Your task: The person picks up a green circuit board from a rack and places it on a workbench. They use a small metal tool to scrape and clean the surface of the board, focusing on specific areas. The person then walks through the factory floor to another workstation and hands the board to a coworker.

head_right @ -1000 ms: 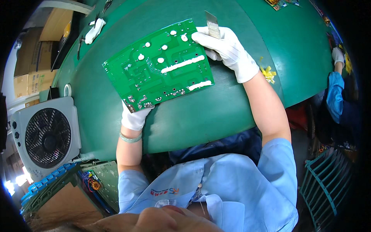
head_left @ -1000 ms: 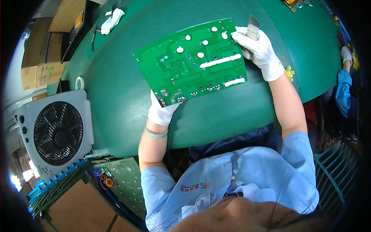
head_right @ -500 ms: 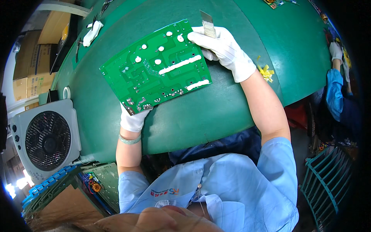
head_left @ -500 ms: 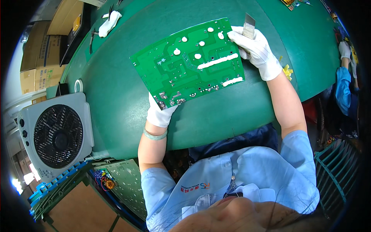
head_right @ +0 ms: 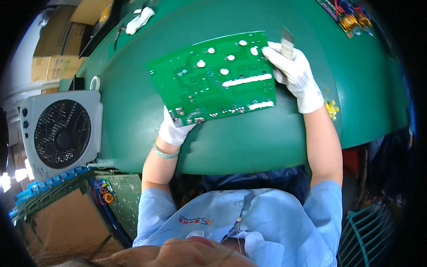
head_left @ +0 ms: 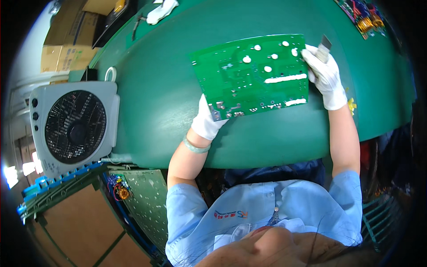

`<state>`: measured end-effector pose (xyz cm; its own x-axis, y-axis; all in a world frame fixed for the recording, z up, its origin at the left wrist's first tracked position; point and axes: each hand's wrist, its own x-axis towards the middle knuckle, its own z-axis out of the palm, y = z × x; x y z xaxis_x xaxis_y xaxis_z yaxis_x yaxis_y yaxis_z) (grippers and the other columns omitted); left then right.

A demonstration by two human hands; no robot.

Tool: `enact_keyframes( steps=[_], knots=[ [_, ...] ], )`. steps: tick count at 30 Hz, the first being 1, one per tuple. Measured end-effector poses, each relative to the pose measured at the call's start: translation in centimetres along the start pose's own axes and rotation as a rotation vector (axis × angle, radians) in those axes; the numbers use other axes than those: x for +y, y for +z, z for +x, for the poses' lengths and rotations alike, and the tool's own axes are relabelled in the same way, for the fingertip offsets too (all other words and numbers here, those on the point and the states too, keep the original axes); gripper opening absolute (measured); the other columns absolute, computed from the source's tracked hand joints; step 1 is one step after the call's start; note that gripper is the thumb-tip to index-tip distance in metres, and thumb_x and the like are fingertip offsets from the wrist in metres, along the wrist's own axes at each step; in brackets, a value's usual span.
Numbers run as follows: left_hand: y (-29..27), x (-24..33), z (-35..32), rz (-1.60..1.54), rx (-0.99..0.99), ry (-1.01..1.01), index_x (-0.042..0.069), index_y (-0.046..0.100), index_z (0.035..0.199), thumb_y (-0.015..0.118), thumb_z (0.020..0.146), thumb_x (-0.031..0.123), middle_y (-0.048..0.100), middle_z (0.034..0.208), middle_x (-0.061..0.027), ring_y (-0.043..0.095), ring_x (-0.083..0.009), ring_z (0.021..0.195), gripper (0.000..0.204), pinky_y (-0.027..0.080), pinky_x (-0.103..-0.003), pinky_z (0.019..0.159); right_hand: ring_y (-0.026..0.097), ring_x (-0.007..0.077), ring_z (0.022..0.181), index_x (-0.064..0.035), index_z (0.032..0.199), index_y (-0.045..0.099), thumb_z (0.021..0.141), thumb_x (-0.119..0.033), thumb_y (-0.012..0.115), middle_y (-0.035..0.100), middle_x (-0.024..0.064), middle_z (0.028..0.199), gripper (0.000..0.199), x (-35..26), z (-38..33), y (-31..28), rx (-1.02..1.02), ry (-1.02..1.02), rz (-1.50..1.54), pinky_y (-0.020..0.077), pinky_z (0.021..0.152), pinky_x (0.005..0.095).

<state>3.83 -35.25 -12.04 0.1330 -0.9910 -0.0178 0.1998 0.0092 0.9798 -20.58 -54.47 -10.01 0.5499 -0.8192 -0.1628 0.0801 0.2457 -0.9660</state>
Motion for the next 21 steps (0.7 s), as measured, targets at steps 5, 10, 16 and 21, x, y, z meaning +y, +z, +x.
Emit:
enact_keyframes(
  steps=[5,10,16,21],
  knots=[
    [-0.5,-0.7,0.5,-0.387,-0.028,-0.102,0.004,0.052,0.135,0.036,0.104,0.032,0.059,0.131,-0.0169,0.061,-0.0333,0.115,0.045,0.052,-0.050,0.096,0.041,0.0014,0.050,0.0009,0.120,0.065,0.095,-0.026,0.065,0.060,-0.0041,0.076,0.037,0.2,0.0,0.1,0.005,-0.030,-0.004,0.0234,0.044,0.0200],
    [-0.4,-1.4,0.6,-0.937,0.054,-0.277,0.005,0.052,0.135,0.037,0.104,0.031,0.060,0.129,-0.0155,0.061,-0.0319,0.115,0.043,0.053,-0.049,0.096,0.042,0.0020,0.051,0.0023,0.124,0.064,0.094,-0.030,0.067,0.062,-0.0038,0.078,0.044,0.0,0.5,0.6,0.056,0.037,-0.135,0.0268,0.045,0.0199],
    [1.3,-0.1,1.5,-0.740,0.248,-0.151,0.006,0.050,0.134,0.037,0.104,0.033,0.060,0.128,-0.0140,0.062,-0.0294,0.112,0.042,0.055,-0.046,0.093,0.057,0.0097,0.082,-0.0078,0.139,0.051,0.098,-0.028,0.063,0.058,0.0031,0.093,0.047,0.1,-0.5,3.3,0.255,-0.474,-0.587,0.0487,0.077,0.0246],
    [1.1,-1.0,2.1,-0.629,0.270,-0.097,0.006,0.050,0.134,0.037,0.104,0.035,0.060,0.128,-0.0131,0.063,-0.0281,0.112,0.044,0.055,-0.045,0.092,0.068,0.0225,0.076,-0.0056,0.110,0.064,0.084,-0.011,0.076,0.065,0.0107,0.094,0.029,0.9,-3.6,7.2,-0.009,-0.874,-0.771,0.0550,0.066,0.0307]
  ],
)
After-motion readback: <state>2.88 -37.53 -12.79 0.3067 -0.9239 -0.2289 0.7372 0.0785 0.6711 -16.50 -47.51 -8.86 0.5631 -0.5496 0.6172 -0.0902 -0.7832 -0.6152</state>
